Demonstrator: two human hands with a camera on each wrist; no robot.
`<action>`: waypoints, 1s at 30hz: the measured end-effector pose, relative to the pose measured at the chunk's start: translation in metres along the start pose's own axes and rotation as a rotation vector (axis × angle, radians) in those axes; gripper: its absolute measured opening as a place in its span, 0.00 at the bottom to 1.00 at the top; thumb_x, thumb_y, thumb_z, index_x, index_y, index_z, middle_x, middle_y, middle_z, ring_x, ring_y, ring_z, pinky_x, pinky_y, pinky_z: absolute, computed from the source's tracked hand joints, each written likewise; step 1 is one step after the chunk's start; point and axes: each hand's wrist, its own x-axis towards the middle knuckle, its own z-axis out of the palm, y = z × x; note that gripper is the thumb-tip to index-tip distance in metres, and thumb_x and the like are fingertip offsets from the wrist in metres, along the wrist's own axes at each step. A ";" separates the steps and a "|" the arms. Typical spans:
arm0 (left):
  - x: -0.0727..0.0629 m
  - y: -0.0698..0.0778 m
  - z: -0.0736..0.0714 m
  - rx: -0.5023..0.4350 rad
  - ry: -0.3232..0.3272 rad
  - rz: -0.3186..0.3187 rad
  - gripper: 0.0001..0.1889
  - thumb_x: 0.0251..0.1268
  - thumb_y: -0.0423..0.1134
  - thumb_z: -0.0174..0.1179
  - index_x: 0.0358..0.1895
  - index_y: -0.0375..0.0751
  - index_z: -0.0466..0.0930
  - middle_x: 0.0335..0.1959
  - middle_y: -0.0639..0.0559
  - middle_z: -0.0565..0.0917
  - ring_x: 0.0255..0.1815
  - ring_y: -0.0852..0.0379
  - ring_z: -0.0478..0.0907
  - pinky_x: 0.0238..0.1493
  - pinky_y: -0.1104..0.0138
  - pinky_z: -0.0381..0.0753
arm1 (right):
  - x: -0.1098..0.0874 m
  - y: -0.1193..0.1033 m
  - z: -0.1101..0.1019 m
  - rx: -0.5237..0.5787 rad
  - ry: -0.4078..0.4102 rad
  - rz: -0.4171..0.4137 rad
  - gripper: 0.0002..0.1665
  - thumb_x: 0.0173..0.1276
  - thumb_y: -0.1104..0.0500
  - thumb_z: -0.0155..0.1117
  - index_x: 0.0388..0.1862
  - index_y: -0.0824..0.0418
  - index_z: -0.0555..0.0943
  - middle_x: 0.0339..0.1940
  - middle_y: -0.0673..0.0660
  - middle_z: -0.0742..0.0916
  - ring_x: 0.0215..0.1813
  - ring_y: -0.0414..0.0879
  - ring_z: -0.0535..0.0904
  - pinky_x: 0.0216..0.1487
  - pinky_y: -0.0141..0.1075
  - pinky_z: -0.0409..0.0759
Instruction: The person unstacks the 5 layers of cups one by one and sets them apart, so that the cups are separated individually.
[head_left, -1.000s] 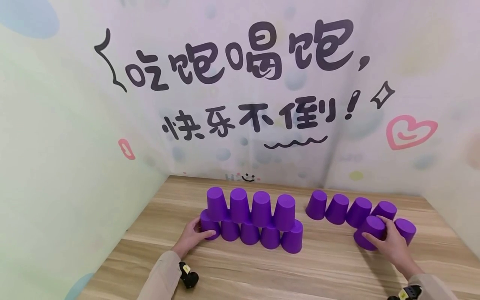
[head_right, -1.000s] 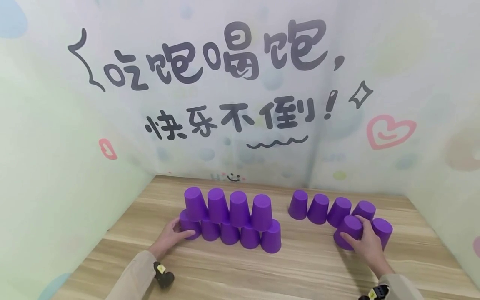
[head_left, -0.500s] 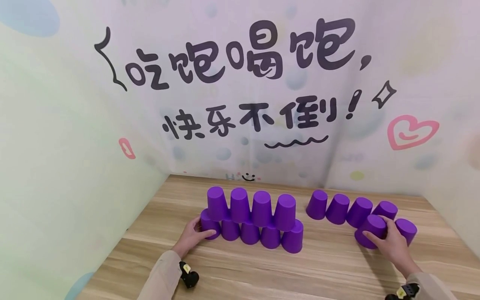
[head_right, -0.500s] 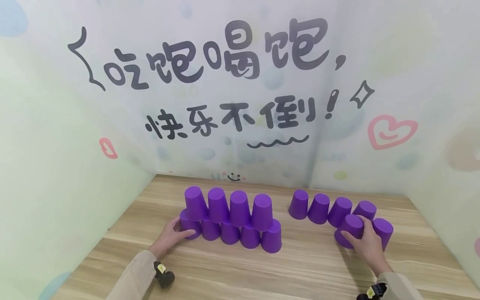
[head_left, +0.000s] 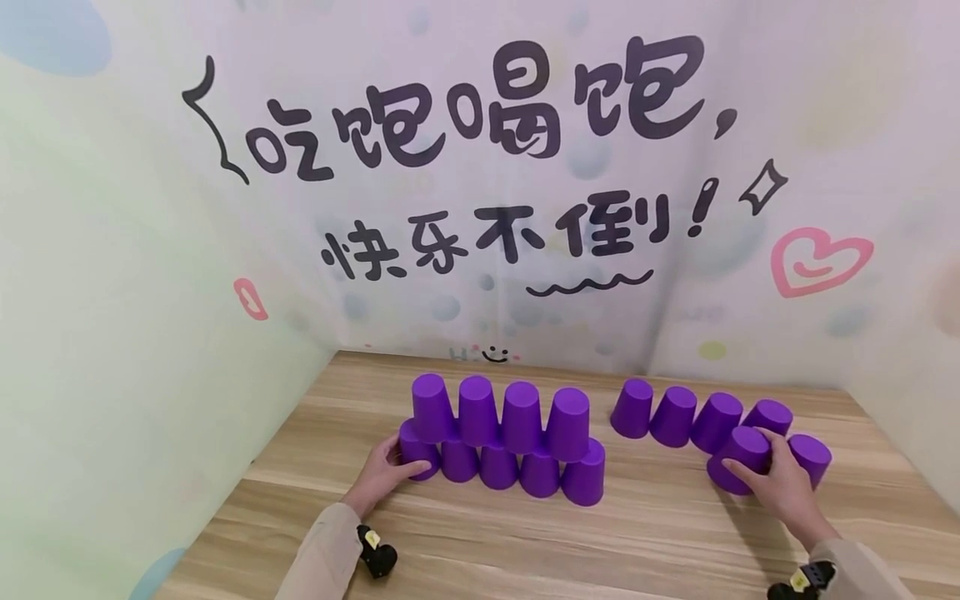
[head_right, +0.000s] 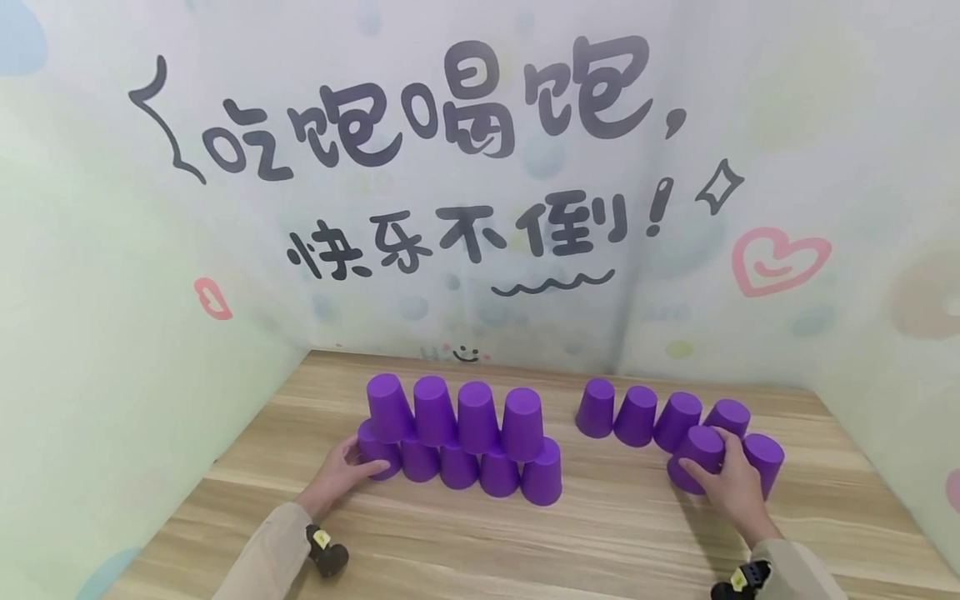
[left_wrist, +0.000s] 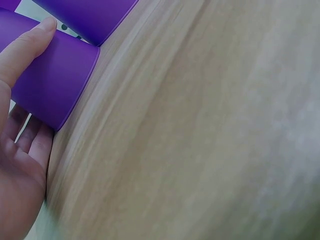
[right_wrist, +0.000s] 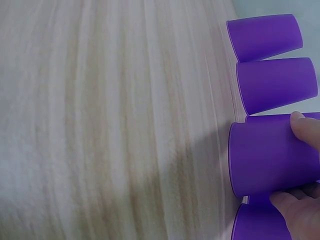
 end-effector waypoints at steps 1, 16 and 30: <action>-0.002 0.003 0.000 0.001 -0.004 0.003 0.33 0.47 0.32 0.66 0.59 0.30 0.64 0.53 0.37 0.73 0.54 0.43 0.69 0.56 0.55 0.68 | 0.000 0.000 0.000 0.000 0.001 -0.002 0.46 0.57 0.48 0.62 0.59 0.76 0.52 0.48 0.83 0.67 0.47 0.76 0.65 0.44 0.61 0.67; -0.006 0.010 0.000 0.017 -0.005 0.013 0.32 0.47 0.32 0.66 0.58 0.30 0.65 0.52 0.37 0.73 0.54 0.43 0.69 0.56 0.56 0.68 | 0.000 -0.003 -0.006 -0.012 0.007 -0.031 0.45 0.59 0.51 0.62 0.60 0.78 0.52 0.50 0.82 0.66 0.49 0.75 0.64 0.45 0.61 0.67; -0.009 0.014 0.001 0.015 -0.001 0.036 0.31 0.47 0.32 0.66 0.58 0.30 0.66 0.51 0.37 0.74 0.53 0.43 0.70 0.55 0.56 0.69 | 0.002 -0.010 -0.016 -0.010 0.039 -0.121 0.42 0.57 0.57 0.65 0.58 0.80 0.55 0.49 0.84 0.67 0.49 0.76 0.65 0.45 0.60 0.68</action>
